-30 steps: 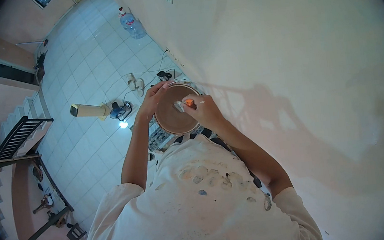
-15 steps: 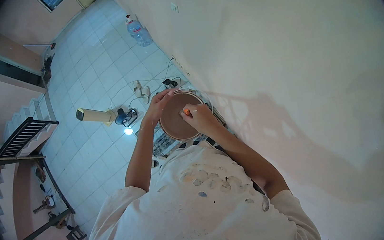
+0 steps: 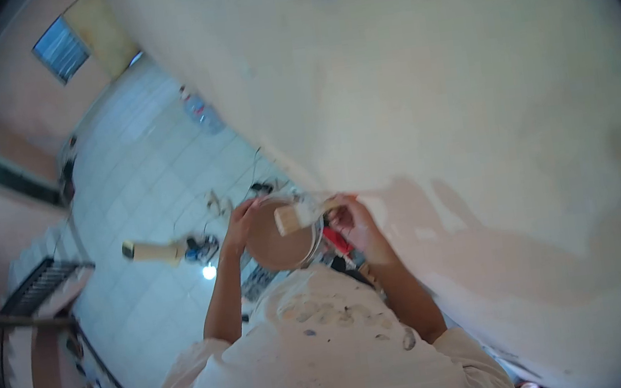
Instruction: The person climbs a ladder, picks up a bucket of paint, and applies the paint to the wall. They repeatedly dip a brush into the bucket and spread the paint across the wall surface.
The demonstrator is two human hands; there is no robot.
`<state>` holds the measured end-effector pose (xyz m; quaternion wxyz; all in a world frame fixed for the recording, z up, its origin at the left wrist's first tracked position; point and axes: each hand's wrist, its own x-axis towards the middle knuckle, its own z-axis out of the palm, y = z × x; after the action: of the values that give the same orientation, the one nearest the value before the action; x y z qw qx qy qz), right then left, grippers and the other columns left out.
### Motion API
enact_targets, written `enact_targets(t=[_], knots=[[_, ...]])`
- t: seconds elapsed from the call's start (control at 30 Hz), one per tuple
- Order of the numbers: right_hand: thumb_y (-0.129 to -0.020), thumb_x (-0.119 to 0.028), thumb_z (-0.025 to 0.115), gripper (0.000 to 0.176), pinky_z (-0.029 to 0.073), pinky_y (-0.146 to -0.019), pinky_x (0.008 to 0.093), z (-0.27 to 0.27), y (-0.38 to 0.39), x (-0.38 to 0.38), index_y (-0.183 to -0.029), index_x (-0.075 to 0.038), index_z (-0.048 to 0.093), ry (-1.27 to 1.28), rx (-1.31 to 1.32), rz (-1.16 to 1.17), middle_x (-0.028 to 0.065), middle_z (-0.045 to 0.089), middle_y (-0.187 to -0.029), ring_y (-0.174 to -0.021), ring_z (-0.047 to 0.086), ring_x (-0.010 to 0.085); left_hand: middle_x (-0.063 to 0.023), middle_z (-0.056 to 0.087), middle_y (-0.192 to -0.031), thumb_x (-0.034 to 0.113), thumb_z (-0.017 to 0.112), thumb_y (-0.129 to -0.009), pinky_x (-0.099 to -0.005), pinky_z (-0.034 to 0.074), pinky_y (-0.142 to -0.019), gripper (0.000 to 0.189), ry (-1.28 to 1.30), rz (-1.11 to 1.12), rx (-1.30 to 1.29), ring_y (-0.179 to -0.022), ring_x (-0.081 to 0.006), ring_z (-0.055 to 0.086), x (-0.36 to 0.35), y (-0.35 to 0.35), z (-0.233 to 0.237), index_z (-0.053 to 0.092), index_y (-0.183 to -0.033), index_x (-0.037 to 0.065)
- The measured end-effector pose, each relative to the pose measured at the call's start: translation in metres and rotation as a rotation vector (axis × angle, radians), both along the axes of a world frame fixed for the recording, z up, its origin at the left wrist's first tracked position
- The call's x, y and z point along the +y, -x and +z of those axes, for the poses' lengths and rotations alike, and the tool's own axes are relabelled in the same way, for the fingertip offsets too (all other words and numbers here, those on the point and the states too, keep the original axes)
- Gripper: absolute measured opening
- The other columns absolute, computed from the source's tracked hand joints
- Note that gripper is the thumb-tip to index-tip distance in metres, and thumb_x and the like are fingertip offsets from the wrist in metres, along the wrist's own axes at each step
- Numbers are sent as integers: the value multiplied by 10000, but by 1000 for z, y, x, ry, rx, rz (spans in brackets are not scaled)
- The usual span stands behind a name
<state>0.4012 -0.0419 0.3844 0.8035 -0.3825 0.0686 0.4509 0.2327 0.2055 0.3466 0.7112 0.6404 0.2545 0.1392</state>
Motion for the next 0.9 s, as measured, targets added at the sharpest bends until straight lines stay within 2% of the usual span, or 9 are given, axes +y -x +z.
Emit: enact_targets(t=[0.07,0.13,0.23,0.3,0.53,0.57,0.63,0.7,0.9], knots=[[-1011,-244,598,205,500,-536,244,-17,9,-10,-1006,-47,655,19,-185,95,46,677,-767,-625,628,109,-46,706,-1115,314,583,-1032,-278,484,-920,372,48,1,43,-1030,-124,612,1,1,5,688,-1213,6],[-1023,-213,575,172,524,-558,222,-26,21,-7,-1028,-57,648,276,-470,185,39,686,-776,-625,640,88,-32,705,-1058,308,580,-1037,-255,498,-834,355,27,9,32,-950,-98,609,-1,1,12,698,-1177,4],[-1029,-245,581,205,485,-535,219,-27,32,-5,-1054,-52,644,124,-339,161,46,686,-791,-654,635,83,-42,705,-1039,273,552,-1047,-275,508,-831,338,64,-15,-49,-947,-117,622,4,0,7,684,-1178,-9],[-1041,-286,577,256,480,-565,236,-33,38,-2,-1104,-47,644,279,-634,189,39,676,-788,-654,620,86,-54,710,-1065,272,537,-1052,-292,515,-859,348,-8,-32,-53,-975,-140,639,9,2,0,674,-1198,-13],[-1046,-279,578,258,469,-542,239,-28,38,4,-1095,-33,636,173,-546,154,42,671,-760,-616,599,86,-98,710,-1152,270,532,-1050,-323,520,-927,357,118,-14,-48,-1042,-183,658,13,6,3,658,-1232,-11],[-1031,-304,607,273,458,-509,236,-33,40,4,-1067,-35,640,97,-447,128,35,665,-721,-572,584,84,-98,710,-1152,270,532,-1050,-323,520,-927,357,110,-26,-55,-1042,-183,658,12,7,4,658,-1232,-11],[-1029,-301,611,264,468,-511,246,-42,36,7,-1043,-37,632,134,-618,144,42,666,-715,-579,605,92,-100,712,-1147,275,531,-1051,-330,528,-918,363,51,-24,-38,-1039,-192,662,11,4,6,655,-1234,-13],[-1030,-303,609,270,477,-517,243,-41,36,10,-1032,-35,636,79,-411,150,51,677,-728,-585,622,98,-104,712,-1144,271,530,-1051,-332,530,-915,360,91,-33,-55,-1037,-195,663,12,3,9,656,-1229,-15],[-1035,-290,599,255,494,-543,238,-51,33,9,-1077,-45,659,58,-472,147,63,703,-750,-592,634,104,-115,721,-1115,257,531,-1049,-325,541,-888,351,130,0,-46,-998,-199,675,15,2,-2,658,-1213,-26]])
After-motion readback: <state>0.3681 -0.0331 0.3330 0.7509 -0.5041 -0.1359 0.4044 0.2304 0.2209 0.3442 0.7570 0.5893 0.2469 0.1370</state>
